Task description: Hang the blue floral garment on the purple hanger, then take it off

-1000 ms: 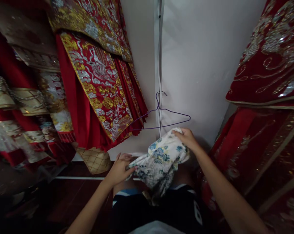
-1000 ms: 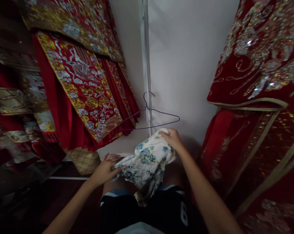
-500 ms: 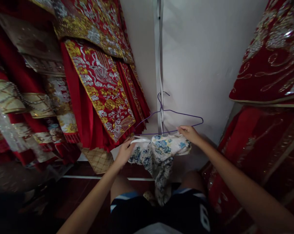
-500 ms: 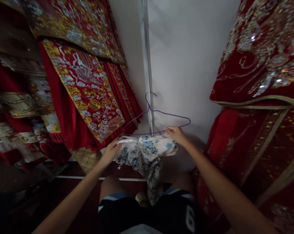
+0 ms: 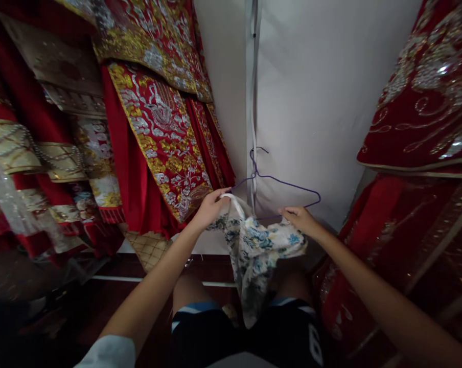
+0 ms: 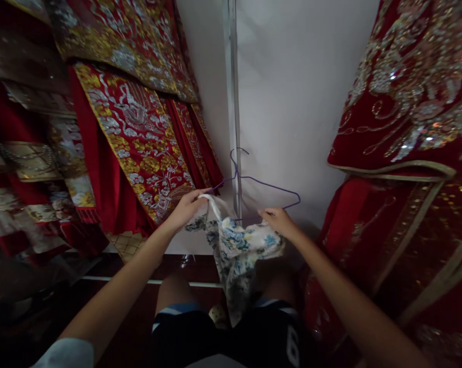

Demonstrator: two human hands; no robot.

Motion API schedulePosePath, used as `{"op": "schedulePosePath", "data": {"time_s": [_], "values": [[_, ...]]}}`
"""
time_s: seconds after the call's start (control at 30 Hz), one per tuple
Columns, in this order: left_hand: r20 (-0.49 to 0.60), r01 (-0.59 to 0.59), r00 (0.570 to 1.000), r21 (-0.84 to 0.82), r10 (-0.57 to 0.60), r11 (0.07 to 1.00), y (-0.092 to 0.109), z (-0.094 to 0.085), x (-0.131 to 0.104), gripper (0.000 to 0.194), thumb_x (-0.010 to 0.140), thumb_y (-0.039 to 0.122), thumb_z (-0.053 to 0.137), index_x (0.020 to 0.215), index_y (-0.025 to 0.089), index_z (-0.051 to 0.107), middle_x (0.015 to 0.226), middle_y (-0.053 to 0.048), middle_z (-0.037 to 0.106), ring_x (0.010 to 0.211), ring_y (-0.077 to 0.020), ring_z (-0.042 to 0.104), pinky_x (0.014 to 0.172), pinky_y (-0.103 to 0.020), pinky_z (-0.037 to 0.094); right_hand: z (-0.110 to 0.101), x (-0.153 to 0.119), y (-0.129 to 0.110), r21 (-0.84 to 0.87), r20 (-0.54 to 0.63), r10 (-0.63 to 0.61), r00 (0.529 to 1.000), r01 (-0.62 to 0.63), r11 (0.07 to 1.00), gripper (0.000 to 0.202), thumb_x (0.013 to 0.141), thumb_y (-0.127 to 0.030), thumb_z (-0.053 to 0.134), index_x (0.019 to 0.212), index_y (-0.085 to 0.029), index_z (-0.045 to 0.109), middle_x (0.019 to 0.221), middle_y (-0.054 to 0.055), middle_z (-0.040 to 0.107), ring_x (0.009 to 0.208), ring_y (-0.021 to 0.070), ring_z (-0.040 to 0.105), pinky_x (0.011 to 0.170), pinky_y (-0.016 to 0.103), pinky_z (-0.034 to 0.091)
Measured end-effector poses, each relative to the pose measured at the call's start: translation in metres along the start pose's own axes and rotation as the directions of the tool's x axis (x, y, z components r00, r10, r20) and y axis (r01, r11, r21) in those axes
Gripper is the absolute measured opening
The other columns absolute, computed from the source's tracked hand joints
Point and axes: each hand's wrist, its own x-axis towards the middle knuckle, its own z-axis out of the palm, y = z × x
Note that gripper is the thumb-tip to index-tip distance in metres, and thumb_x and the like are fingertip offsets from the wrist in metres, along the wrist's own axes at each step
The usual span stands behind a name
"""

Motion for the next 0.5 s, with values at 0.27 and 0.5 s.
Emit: {"op": "schedulePosePath", "data": {"time_s": [0.27,0.5], "values": [[-0.100,-0.077,0.983,0.542,0.155,0.837,0.013,0.001,0.016,0.023,0.084,0.022,0.048,0.104,0.021,0.062,0.081,-0.003,0.068,0.073,-0.0200,0.062,0.070,-0.029,0.044,-0.011,-0.024,-0.005,0.084,0.057,-0.149,0.987,0.144,0.986,0.052,0.069,-0.052,0.073,0.107,-0.020,0.059,0.090,0.002,0.064,0.075,0.0177,0.059,0.067,0.027,0.048],[-0.017,-0.208,0.966,0.546,0.259,0.811,0.003,-0.020,0.008,0.029,0.085,0.022,0.041,0.091,0.017,0.069,0.078,-0.004,0.069,0.068,-0.0181,0.060,0.067,-0.026,0.041,-0.056,-0.032,0.021,0.008,-0.265,-0.125,0.956,0.131,0.991,0.103,0.071,-0.043,0.072,0.152,-0.018,0.014,0.129,0.015,0.057,0.101,0.0268,0.064,0.088,0.040,0.052]]}}
